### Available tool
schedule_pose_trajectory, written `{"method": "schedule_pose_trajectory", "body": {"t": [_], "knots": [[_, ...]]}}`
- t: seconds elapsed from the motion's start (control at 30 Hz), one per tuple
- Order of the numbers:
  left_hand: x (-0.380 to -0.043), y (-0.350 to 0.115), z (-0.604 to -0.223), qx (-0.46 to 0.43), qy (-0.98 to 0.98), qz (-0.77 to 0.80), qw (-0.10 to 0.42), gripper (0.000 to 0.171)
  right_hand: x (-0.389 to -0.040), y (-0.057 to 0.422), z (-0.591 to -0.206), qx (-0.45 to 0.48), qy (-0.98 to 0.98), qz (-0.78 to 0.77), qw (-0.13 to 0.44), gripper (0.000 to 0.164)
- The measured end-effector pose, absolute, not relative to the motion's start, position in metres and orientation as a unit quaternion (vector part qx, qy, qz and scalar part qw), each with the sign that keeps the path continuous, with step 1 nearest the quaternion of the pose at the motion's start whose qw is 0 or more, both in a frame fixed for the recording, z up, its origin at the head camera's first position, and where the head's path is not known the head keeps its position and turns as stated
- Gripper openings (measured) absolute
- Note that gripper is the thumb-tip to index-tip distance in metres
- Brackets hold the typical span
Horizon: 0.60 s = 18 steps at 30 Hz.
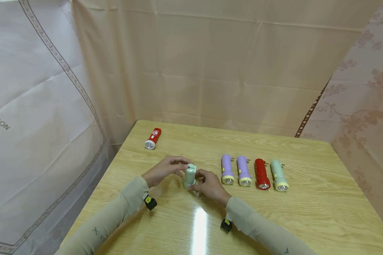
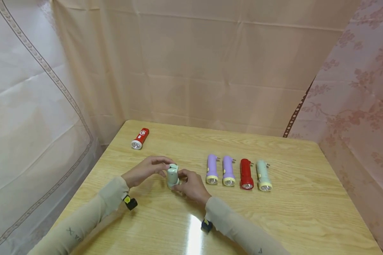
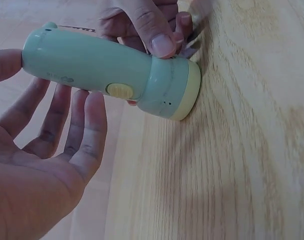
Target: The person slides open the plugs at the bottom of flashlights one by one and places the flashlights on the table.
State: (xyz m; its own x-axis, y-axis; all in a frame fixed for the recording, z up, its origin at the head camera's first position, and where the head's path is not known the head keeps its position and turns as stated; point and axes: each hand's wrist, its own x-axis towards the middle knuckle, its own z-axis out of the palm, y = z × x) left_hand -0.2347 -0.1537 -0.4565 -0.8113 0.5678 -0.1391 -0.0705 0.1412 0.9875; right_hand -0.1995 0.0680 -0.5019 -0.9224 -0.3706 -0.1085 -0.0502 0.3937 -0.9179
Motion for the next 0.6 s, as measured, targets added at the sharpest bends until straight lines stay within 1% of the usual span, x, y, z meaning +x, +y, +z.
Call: {"method": "schedule_pose_trajectory", "body": {"t": [0.27, 0.47, 0.6], "knots": [[-0.2372, -0.1534, -0.4538, 0.172, 0.707, 0.63, 0.272, 0.036, -0.2012, 0.0679, -0.5017, -0.13, 0.834, -0.518, 0.137, 0.042], [-0.2393, -0.1503, -0.4512, 0.154, 0.708, 0.631, 0.278, 0.03, -0.2036, 0.0678, -0.5022, -0.129, 0.837, -0.515, 0.132, 0.043], [-0.239, -0.1484, -0.4479, 0.15, 0.709, 0.629, 0.281, 0.03, -0.2049, 0.068, -0.5024, -0.128, 0.844, -0.505, 0.126, 0.043]]}}
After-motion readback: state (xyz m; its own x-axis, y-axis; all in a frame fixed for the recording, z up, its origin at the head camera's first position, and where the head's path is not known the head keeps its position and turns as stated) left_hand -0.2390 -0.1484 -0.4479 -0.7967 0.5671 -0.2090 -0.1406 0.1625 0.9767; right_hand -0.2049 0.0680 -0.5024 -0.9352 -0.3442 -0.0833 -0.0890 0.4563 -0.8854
